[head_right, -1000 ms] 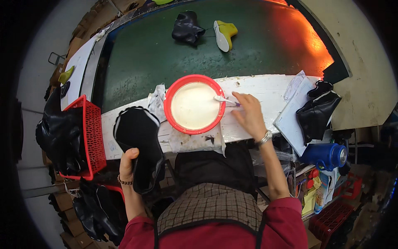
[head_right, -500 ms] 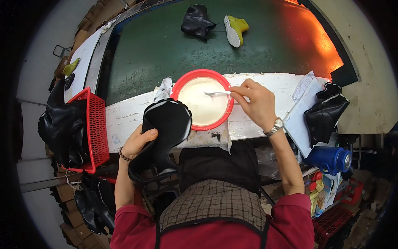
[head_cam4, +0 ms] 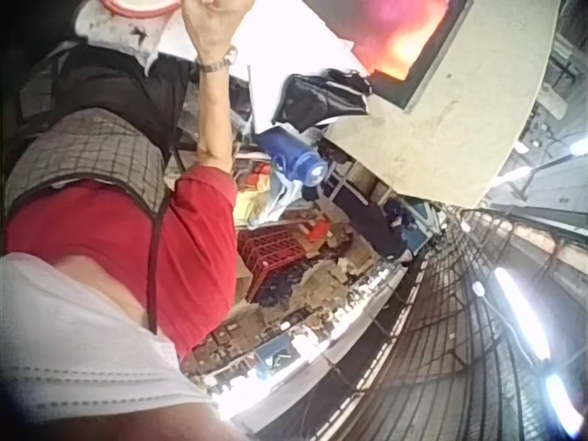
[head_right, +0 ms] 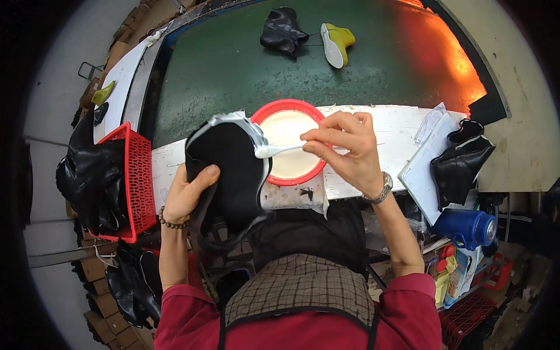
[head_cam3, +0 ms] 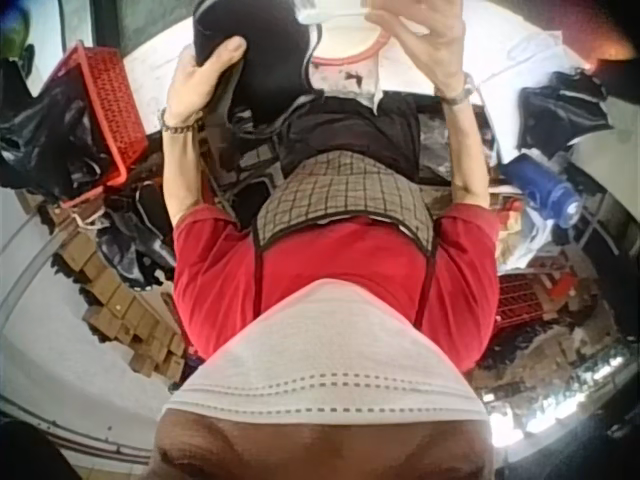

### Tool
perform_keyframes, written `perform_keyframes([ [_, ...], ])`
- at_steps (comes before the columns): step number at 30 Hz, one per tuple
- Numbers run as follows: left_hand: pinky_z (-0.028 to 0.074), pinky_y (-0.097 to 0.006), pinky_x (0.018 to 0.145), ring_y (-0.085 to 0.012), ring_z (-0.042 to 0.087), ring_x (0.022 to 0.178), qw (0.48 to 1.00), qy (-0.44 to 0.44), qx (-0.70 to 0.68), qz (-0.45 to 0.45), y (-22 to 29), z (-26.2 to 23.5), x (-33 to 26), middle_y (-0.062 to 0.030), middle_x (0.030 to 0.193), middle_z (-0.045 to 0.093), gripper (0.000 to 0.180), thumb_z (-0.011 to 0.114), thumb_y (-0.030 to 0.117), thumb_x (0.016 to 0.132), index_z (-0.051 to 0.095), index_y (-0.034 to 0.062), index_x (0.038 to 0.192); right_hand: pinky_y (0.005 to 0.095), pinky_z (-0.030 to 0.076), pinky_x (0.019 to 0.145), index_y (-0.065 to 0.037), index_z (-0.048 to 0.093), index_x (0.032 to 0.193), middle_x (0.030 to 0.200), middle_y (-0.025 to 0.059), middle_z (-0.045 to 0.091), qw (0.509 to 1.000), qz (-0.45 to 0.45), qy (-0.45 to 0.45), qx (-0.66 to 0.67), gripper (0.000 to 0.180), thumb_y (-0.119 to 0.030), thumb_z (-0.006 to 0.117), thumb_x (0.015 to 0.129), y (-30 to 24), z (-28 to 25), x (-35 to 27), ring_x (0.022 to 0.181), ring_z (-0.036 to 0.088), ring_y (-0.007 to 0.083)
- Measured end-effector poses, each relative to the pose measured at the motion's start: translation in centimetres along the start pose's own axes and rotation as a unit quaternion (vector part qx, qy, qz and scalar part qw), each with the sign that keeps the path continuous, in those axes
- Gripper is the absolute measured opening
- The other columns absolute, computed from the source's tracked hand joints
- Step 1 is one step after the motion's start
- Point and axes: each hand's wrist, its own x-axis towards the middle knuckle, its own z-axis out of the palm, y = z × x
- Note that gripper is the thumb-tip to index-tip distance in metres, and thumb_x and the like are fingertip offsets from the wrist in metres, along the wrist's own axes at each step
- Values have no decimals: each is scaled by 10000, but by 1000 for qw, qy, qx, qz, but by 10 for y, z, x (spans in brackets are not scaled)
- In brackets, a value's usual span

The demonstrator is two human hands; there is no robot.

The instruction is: The person applies white adhesive to the seams of black leather boots using a toothbrush. They work on several boots one by one, dipping the brush into a red bowl of glue and carefully coating the edges.

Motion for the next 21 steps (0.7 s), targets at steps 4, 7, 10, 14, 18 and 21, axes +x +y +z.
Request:
perform_keyframes([
  [4,475,-226,678,-37,567,779,997,42,25,68,-3,-9,5,43,838,644,256,696,255,1005,685,5,951,292,312,823,-168,814,957,844,-51,666,997,35,-9,66,159,-203,846,805,-5,13,-12,801,575,78],
  [7,474,-235,710,-48,565,801,984,78,113,111,0,-16,10,28,881,665,261,710,244,996,685,-15,1019,310,410,692,-120,810,973,833,-24,649,985,108,23,135,164,-185,832,824,5,20,-11,723,573,128],
  [10,534,-280,862,-118,649,969,977,92,136,133,-5,-37,28,-58,1096,707,446,789,194,925,613,-45,1257,338,481,591,-107,810,941,838,4,666,985,171,-19,-8,139,-202,803,840,31,9,-13,691,618,191],
  [14,495,-354,1030,-236,616,1219,933,161,238,216,-68,-75,49,-178,1341,640,872,884,197,809,419,-29,1511,340,507,632,-129,792,913,836,-2,671,967,114,-88,-211,132,-230,793,828,45,18,-23,744,651,203],
  [18,391,-480,1103,-379,536,1309,872,117,439,181,-114,-89,21,-233,1436,549,1309,965,350,605,200,53,1625,354,506,625,-141,779,916,804,3,646,955,82,-94,-269,141,-231,801,809,37,18,-26,759,651,202],
  [21,377,-467,1103,-391,481,1348,827,120,530,141,-117,-68,4,-230,1480,486,1299,935,297,599,181,62,1630,355,502,618,-142,775,928,803,6,644,960,89,-80,-252,155,-234,804,808,31,15,-28,753,652,203],
])
